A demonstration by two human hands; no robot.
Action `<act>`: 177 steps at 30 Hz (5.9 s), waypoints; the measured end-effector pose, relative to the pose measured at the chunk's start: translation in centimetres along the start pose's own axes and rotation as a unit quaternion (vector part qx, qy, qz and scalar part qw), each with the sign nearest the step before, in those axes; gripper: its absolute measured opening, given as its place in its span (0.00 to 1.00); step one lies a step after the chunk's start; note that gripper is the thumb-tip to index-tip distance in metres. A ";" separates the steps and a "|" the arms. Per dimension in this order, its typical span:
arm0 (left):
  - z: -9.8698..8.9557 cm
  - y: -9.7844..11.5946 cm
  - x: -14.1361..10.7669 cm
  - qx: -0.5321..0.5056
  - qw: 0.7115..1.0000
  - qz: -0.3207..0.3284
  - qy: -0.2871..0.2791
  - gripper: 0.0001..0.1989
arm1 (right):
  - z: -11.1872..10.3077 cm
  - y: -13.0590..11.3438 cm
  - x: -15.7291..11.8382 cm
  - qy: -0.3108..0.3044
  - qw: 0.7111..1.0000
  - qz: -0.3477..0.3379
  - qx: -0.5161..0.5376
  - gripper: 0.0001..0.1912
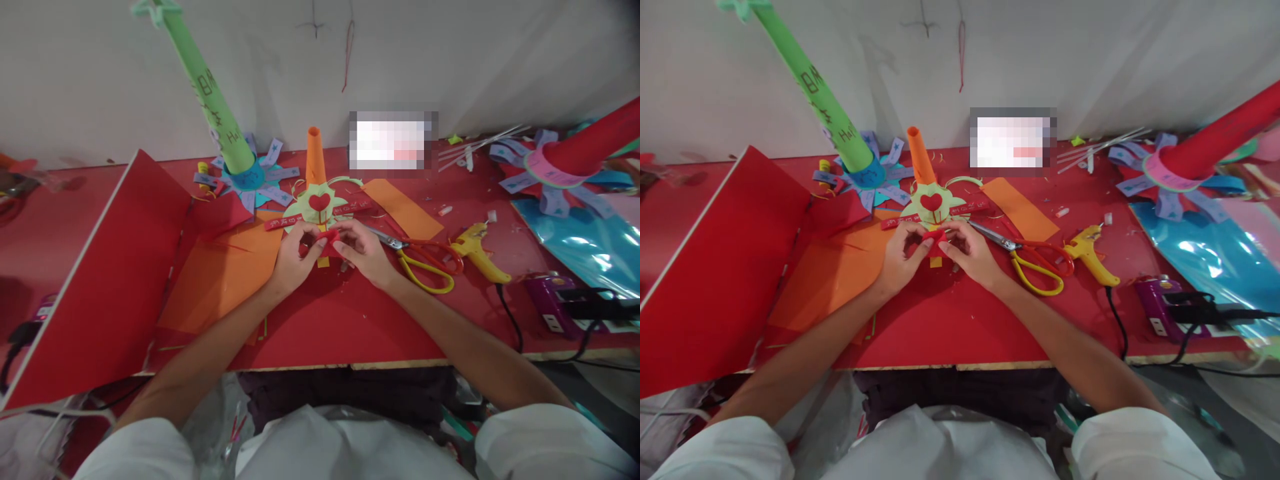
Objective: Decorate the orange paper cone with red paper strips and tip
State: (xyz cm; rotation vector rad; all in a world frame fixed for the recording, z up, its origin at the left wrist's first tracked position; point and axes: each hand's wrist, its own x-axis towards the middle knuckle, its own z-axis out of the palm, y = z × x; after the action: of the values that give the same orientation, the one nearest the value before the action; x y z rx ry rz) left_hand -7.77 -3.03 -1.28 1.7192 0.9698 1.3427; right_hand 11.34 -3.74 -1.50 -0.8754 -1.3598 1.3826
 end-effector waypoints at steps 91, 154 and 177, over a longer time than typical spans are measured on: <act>0.2 -2.1 0.6 -0.147 0.982 -0.101 -0.066 0.20 | -0.6 1.3 -0.3 0.062 0.945 -0.116 -0.299 0.13; 0.0 -1.9 0.1 -0.050 0.993 -0.048 -0.096 0.20 | -0.7 1.1 -0.5 0.095 0.902 -0.266 -0.326 0.10; -0.2 -1.4 0.3 -0.039 0.993 -0.073 -0.085 0.19 | -0.5 0.7 -0.6 0.069 0.911 -0.238 -0.329 0.07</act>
State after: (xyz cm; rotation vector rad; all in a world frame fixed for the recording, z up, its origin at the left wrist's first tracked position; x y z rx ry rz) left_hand -8.12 -2.07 -2.37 1.6412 0.9151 1.1070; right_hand 11.88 -4.13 -2.32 -0.9539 -1.8108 0.4684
